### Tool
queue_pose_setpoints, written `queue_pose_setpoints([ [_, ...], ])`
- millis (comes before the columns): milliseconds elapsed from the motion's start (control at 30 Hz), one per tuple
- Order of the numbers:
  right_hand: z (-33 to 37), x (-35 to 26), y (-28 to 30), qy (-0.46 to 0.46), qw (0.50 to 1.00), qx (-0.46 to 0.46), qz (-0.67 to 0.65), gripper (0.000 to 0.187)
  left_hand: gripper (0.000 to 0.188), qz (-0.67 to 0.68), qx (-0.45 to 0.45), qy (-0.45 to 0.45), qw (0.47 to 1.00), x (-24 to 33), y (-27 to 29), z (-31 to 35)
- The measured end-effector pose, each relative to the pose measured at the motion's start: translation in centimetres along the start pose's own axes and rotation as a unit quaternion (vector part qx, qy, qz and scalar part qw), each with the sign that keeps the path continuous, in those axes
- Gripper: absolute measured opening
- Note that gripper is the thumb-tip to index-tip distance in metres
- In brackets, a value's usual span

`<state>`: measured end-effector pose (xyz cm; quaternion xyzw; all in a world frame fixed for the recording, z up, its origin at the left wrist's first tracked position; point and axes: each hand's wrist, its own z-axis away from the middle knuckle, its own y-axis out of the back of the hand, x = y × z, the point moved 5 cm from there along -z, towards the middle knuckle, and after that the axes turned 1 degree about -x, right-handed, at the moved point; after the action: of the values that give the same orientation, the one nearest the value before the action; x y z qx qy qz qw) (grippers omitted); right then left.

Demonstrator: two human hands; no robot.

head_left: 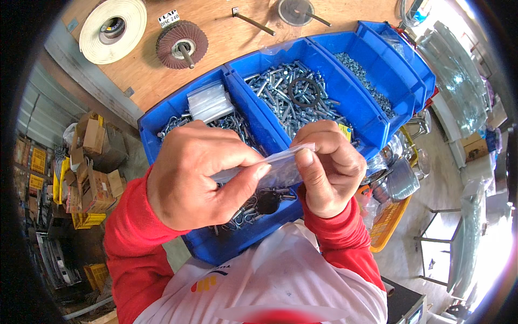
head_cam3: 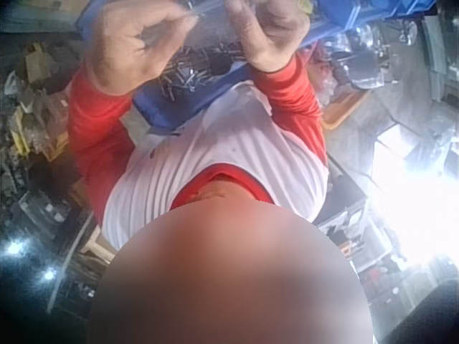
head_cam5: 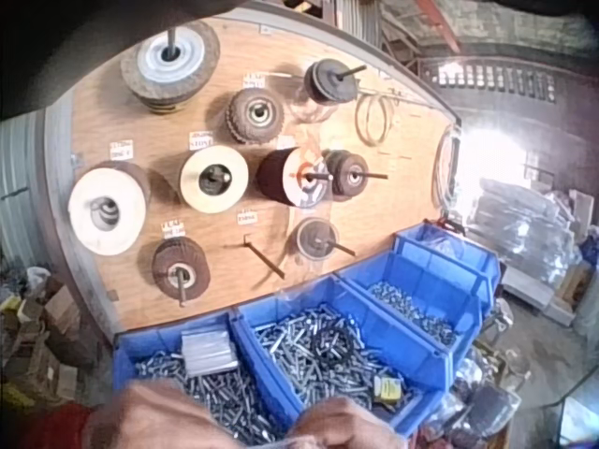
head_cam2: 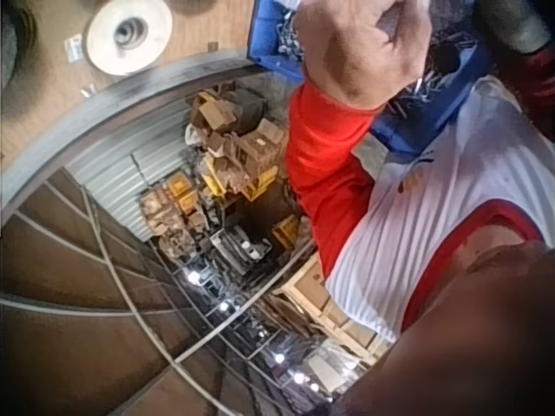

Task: The person repeatedly picks metal fasteners from a blue bin and places them into small clear plastic bags. They seal each bag and set it aside, continuing the cycle throughout the clip.

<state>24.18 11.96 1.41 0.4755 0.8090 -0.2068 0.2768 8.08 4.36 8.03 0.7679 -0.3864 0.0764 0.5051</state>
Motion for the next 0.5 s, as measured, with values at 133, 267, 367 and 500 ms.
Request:
queue_pose_setpoints([
  [133,-0.2,-0.5,0.1,-0.006,0.999,0.014,0.04,0.007,0.006,0.012,0.021,0.001,1.0,-0.3,0.2,0.5],
  [267,-0.4,-1.1,0.4,-0.011,0.999,0.041,0.027,0.007,0.004,0.0,0.046,-0.015,0.999,0.0,0.9,0.9],
  [367,-0.6,-1.4,0.6,-0.016,0.998,0.049,0.023,0.006,0.004,0.004,0.066,-0.016,0.998,0.0,1.3,1.3],
  [500,-0.5,-1.3,1.2,-0.035,0.995,0.089,0.016,0.012,0.004,-0.008,0.065,0.007,0.998,-0.4,2.1,2.2],
])
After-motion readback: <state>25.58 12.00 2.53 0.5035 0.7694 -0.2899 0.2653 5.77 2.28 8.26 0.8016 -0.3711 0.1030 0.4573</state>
